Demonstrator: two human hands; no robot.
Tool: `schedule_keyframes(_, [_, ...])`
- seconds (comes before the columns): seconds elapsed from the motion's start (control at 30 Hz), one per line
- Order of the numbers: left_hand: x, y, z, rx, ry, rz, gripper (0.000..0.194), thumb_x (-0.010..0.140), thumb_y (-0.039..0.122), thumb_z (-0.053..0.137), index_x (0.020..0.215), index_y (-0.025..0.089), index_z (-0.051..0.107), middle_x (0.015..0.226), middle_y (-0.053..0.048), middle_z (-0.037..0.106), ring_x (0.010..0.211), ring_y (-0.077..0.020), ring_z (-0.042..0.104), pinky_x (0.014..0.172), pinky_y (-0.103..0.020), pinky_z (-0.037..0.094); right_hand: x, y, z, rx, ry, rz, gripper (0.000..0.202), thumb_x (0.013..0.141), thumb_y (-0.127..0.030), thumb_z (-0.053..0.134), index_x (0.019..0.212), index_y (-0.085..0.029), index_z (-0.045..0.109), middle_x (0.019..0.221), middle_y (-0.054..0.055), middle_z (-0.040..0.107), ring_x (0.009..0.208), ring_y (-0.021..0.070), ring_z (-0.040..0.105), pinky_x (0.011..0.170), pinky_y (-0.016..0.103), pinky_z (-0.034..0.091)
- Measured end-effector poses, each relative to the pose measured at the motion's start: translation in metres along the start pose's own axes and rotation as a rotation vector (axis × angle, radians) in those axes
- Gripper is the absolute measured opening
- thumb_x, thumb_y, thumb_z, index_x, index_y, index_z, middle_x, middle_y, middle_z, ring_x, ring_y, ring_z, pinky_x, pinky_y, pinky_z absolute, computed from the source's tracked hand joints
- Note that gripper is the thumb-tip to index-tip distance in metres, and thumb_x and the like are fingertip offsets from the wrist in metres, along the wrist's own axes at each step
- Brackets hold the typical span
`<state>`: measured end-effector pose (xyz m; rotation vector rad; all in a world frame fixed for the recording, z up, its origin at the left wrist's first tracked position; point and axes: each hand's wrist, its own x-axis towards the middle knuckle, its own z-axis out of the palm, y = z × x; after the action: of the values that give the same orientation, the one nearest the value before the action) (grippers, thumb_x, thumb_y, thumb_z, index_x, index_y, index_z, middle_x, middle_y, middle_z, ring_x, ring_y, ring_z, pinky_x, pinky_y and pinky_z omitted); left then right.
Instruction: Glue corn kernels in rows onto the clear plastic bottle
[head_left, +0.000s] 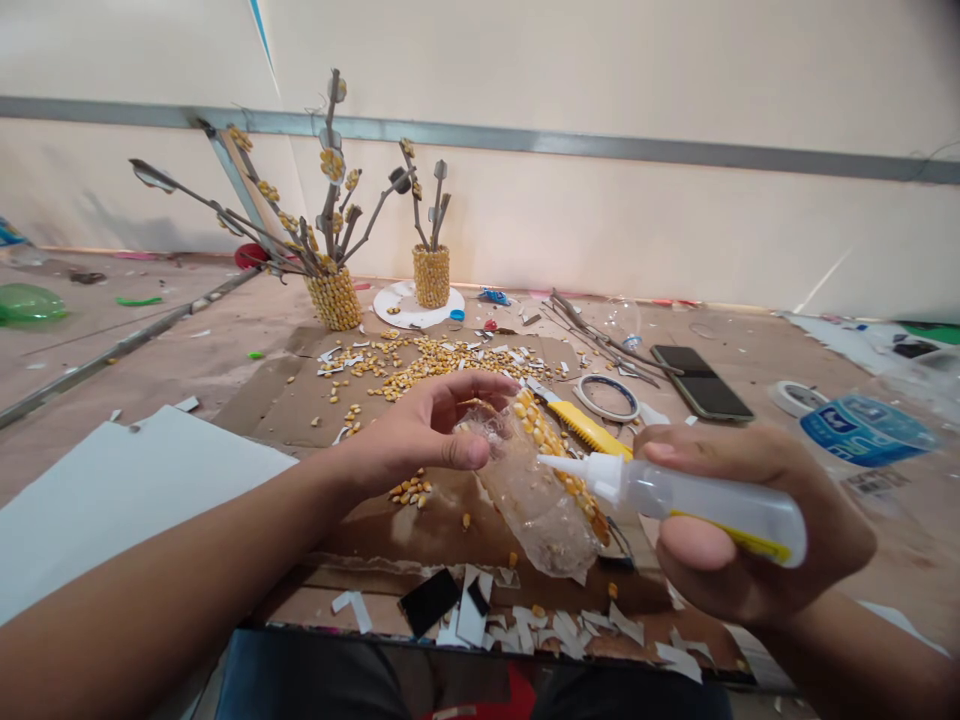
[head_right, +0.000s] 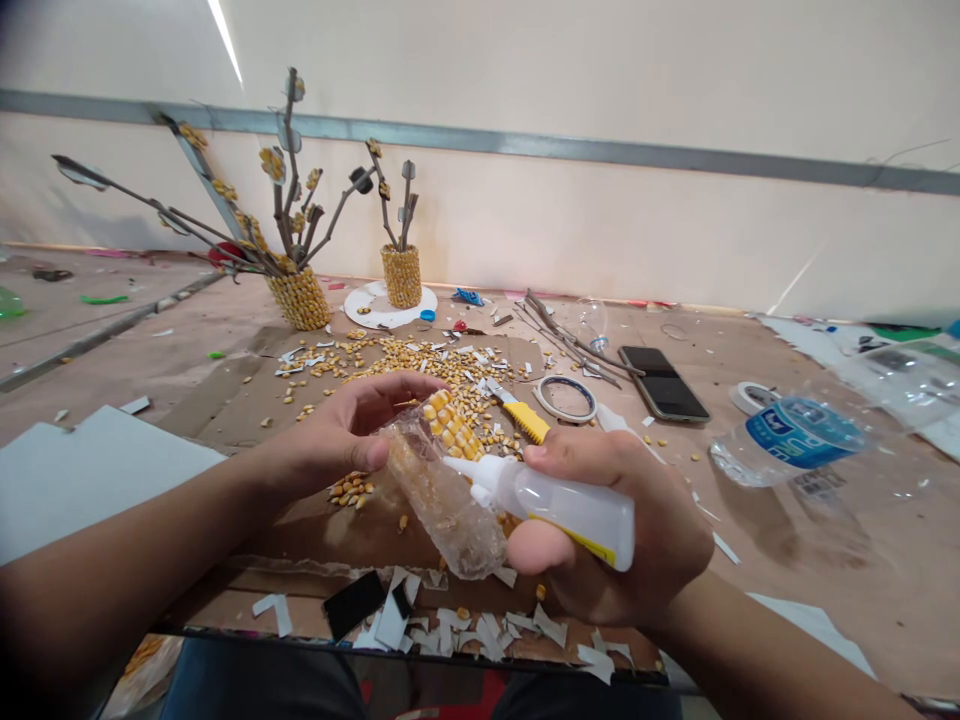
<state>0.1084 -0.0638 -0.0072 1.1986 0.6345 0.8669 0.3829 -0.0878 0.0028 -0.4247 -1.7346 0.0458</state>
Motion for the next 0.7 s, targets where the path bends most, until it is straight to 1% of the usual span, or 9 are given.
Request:
schedule_keyframes(0.13, [0.002,-0.001,-0.002,-0.006,0.000,0.020,0.069,0.067,0.044,0.102,0.128,0.026,0.076,0.115,-0.007,0.073,0.110,-0.0234,0.069,0.094,-0.033,0.055,-0.004,0.001,-0.001,-0.011,0.003,0.006,0.035,0.097,-0.037,0.078,0.126,-0.017,0.078,0.084,0.005,0.073,0.062,0.0173,0.068,0.040,0.027,0.051])
schedule_keyframes(0.3, [0.003,-0.005,-0.004,-0.017,0.009,0.026,0.069,0.067,0.045,0.102,0.128,0.025,0.077,0.115,-0.009,0.074,0.108,-0.0250,0.070,0.095,-0.035,0.055,-0.002,0.002,-0.002,-0.006,0.003,-0.030,0.035,0.096,-0.036,0.080,0.122,-0.013,0.079,0.084,0.006,0.073,0.065,0.0171,0.071,0.045,0.026,0.054])
schedule_keyframes(0.47, [0.002,-0.008,-0.009,-0.022,0.031,0.038,0.067,0.068,0.048,0.101,0.128,0.028,0.078,0.111,-0.008,0.076,0.099,-0.0207,0.070,0.087,-0.030,0.054,-0.001,0.003,-0.002,-0.022,0.003,-0.027,0.036,0.095,-0.039,0.080,0.120,-0.013,0.079,0.085,0.005,0.074,0.067,0.0168,0.072,0.048,0.025,0.057])
schedule_keyframes(0.6, [0.002,-0.006,-0.011,-0.023,0.040,0.042,0.065,0.070,0.049,0.100,0.128,0.030,0.078,0.111,-0.007,0.077,0.100,-0.0195,0.070,0.086,-0.027,0.053,-0.003,0.002,-0.002,-0.013,0.006,-0.018,0.038,0.097,-0.038,0.079,0.127,-0.015,0.078,0.088,0.004,0.074,0.070,0.0158,0.071,0.052,0.025,0.058])
schedule_keyframes(0.7, [0.003,-0.005,-0.010,-0.056,0.041,0.063,0.062,0.069,0.047,0.101,0.125,0.030,0.080,0.111,-0.006,0.077,0.101,-0.0197,0.071,0.086,-0.027,0.054,-0.005,0.002,-0.002,0.001,0.002,-0.013,0.042,0.097,-0.038,0.080,0.133,-0.016,0.077,0.091,0.004,0.075,0.073,0.0157,0.072,0.056,0.026,0.060])
